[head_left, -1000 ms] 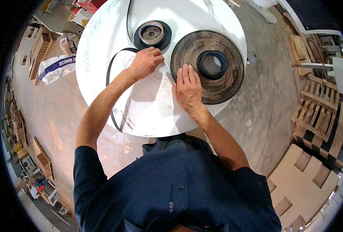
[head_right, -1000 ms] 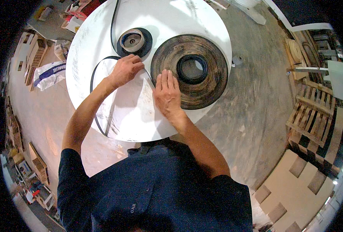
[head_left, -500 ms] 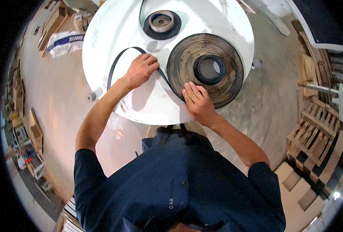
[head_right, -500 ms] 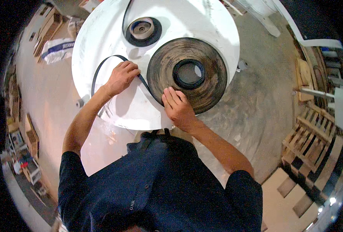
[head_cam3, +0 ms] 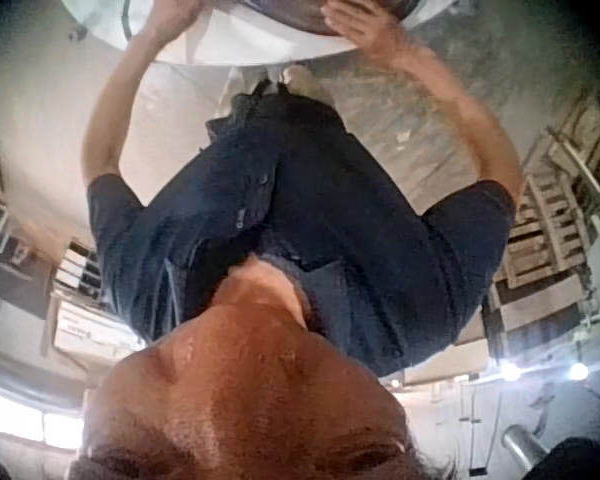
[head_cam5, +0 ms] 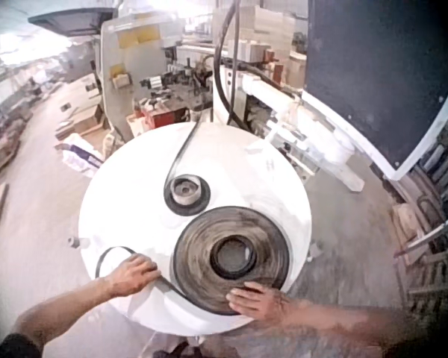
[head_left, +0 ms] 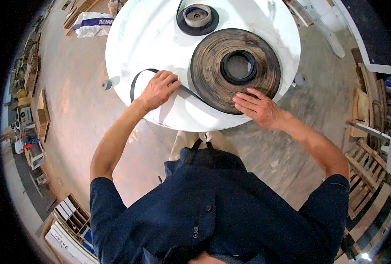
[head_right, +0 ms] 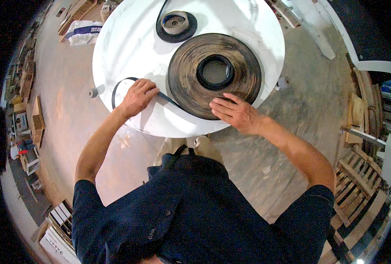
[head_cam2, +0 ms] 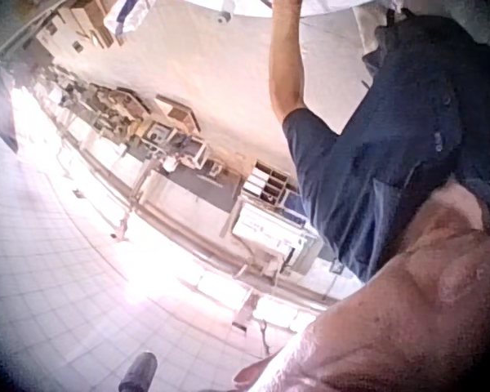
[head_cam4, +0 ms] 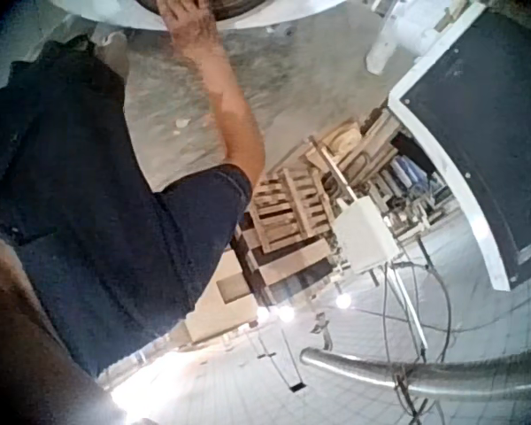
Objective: The person picks up a sheet of paper, looks at it, and then handles a large roll of black tape on a white circular table, unspooling and rewinding part of it before walking away.
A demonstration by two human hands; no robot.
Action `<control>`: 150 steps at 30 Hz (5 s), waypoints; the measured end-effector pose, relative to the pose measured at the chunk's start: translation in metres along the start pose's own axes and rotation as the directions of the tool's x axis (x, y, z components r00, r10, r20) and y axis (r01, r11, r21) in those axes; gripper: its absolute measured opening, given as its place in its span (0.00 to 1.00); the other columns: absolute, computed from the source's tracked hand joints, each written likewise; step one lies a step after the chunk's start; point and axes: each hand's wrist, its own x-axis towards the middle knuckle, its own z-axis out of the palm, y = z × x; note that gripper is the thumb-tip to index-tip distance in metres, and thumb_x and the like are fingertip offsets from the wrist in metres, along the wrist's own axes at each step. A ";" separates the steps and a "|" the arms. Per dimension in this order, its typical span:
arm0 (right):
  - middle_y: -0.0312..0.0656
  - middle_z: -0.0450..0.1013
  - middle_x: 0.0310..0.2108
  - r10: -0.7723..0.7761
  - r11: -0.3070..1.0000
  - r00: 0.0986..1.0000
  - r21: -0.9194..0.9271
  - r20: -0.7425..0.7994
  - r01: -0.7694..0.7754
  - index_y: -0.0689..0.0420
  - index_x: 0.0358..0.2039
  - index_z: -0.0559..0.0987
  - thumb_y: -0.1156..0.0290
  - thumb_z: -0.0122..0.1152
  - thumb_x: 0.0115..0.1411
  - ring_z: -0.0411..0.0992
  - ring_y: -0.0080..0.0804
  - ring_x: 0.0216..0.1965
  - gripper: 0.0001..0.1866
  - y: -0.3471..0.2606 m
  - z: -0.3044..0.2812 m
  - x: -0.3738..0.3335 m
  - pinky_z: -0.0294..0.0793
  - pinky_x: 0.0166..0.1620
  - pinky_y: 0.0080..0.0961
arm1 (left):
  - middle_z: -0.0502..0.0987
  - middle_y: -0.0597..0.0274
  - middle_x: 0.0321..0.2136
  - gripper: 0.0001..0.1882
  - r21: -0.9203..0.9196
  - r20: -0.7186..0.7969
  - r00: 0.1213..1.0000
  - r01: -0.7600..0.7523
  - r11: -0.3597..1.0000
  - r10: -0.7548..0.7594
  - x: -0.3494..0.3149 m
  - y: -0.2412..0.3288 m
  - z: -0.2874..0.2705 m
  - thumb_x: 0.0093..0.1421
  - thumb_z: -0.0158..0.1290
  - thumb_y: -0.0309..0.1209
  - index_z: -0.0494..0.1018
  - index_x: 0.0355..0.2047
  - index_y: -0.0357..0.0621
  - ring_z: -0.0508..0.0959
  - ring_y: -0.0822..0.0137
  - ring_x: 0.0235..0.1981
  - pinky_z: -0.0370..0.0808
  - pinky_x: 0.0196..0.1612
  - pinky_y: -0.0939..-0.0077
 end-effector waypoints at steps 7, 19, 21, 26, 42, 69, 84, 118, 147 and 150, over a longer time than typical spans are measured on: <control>0.39 0.61 0.61 0.067 0.995 0.994 -0.079 0.082 -0.060 0.58 0.52 0.70 0.82 0.55 0.48 0.56 0.35 0.64 0.27 0.030 -0.018 -0.030 0.50 0.66 0.42 | 0.69 0.58 0.38 0.14 0.005 -0.013 0.999 -0.031 1.000 0.031 0.009 0.005 0.003 0.53 0.48 0.26 0.68 0.42 0.43 0.70 0.59 0.44 0.68 0.50 0.64; 0.52 0.65 0.54 0.583 0.804 0.751 0.092 -0.309 -0.587 0.67 0.50 0.70 0.67 0.60 0.54 0.63 0.47 0.55 0.25 0.004 0.005 0.107 0.64 0.56 0.39 | 0.69 0.57 0.34 0.14 -0.088 0.060 0.982 -0.173 0.981 0.178 0.038 0.007 0.023 0.51 0.49 0.27 0.68 0.39 0.39 0.71 0.60 0.38 0.69 0.42 0.66; 0.53 0.65 0.54 0.656 0.704 0.656 -0.010 -0.373 -0.710 0.68 0.50 0.70 0.64 0.61 0.53 0.62 0.48 0.56 0.27 0.019 0.016 0.147 0.62 0.57 0.40 | 0.68 0.58 0.32 0.13 -0.079 0.045 0.974 -0.218 0.973 0.222 0.044 0.007 0.018 0.49 0.50 0.28 0.69 0.36 0.38 0.70 0.61 0.34 0.69 0.37 0.68; 0.56 0.64 0.54 0.733 0.547 0.556 -0.146 -0.392 -0.824 0.69 0.49 0.70 0.60 0.61 0.53 0.61 0.47 0.56 0.29 0.032 0.038 0.173 0.59 0.57 0.40 | 0.68 0.59 0.31 0.11 -0.017 0.040 0.976 -0.215 0.976 0.216 0.044 0.005 0.017 0.49 0.49 0.29 0.69 0.34 0.39 0.70 0.62 0.33 0.69 0.36 0.69; 0.48 0.64 0.57 0.662 0.732 0.724 -0.042 -0.194 -0.680 0.63 0.50 0.73 0.70 0.61 0.51 0.60 0.39 0.60 0.24 -0.037 0.025 0.114 0.49 0.61 0.48 | 0.70 0.56 0.40 0.18 0.065 0.100 0.994 -0.056 0.996 0.049 0.027 -0.029 0.007 0.54 0.49 0.27 0.69 0.46 0.40 0.70 0.58 0.46 0.67 0.51 0.64; 0.66 0.55 0.59 0.850 0.406 0.394 -0.041 -0.351 -0.913 0.74 0.55 0.62 0.58 0.55 0.56 0.52 0.61 0.62 0.35 0.021 0.045 0.197 0.49 0.63 0.50 | 0.69 0.61 0.33 0.13 -0.097 -0.009 0.979 -0.205 0.974 0.205 0.017 -0.048 0.006 0.50 0.53 0.27 0.70 0.37 0.44 0.71 0.62 0.38 0.69 0.43 0.68; 0.53 0.59 0.60 0.700 0.714 0.696 0.169 -0.162 -0.679 0.67 0.53 0.67 0.74 0.53 0.51 0.54 0.48 0.63 0.27 -0.087 0.029 0.138 0.50 0.64 0.47 | 0.71 0.60 0.40 0.18 -0.066 -0.005 0.965 -0.262 0.963 0.262 0.015 -0.064 -0.002 0.51 0.54 0.28 0.71 0.45 0.45 0.71 0.61 0.44 0.69 0.48 0.65; 0.47 0.59 0.54 0.763 0.584 0.536 -0.033 0.361 -0.811 0.57 0.58 0.60 0.67 0.73 0.35 0.58 0.51 0.57 0.48 0.116 -0.047 0.067 0.64 0.57 0.41 | 0.70 0.59 0.38 0.16 -0.115 -0.034 0.967 -0.256 0.960 0.254 0.010 -0.070 0.005 0.52 0.50 0.27 0.69 0.42 0.41 0.70 0.61 0.44 0.69 0.48 0.67; 0.30 0.70 0.35 -0.556 0.741 0.747 -0.191 0.364 0.644 0.49 0.31 0.78 0.67 0.54 0.51 0.67 0.32 0.43 0.07 0.010 0.008 0.265 0.65 0.48 0.31 | 0.71 0.61 0.41 0.17 0.075 0.065 0.969 -0.242 0.967 0.238 -0.012 -0.106 -0.009 0.50 0.52 0.28 0.70 0.43 0.42 0.70 0.60 0.48 0.65 0.59 0.63; 0.33 0.71 0.37 -0.416 0.818 0.826 -0.240 0.380 0.522 0.50 0.31 0.80 0.67 0.54 0.49 0.66 0.33 0.44 0.09 -0.014 -0.011 0.251 0.65 0.49 0.29 | 0.71 0.60 0.40 0.16 0.045 0.085 0.961 -0.269 0.962 0.264 -0.014 -0.107 -0.011 0.50 0.52 0.28 0.70 0.41 0.41 0.70 0.60 0.48 0.65 0.59 0.63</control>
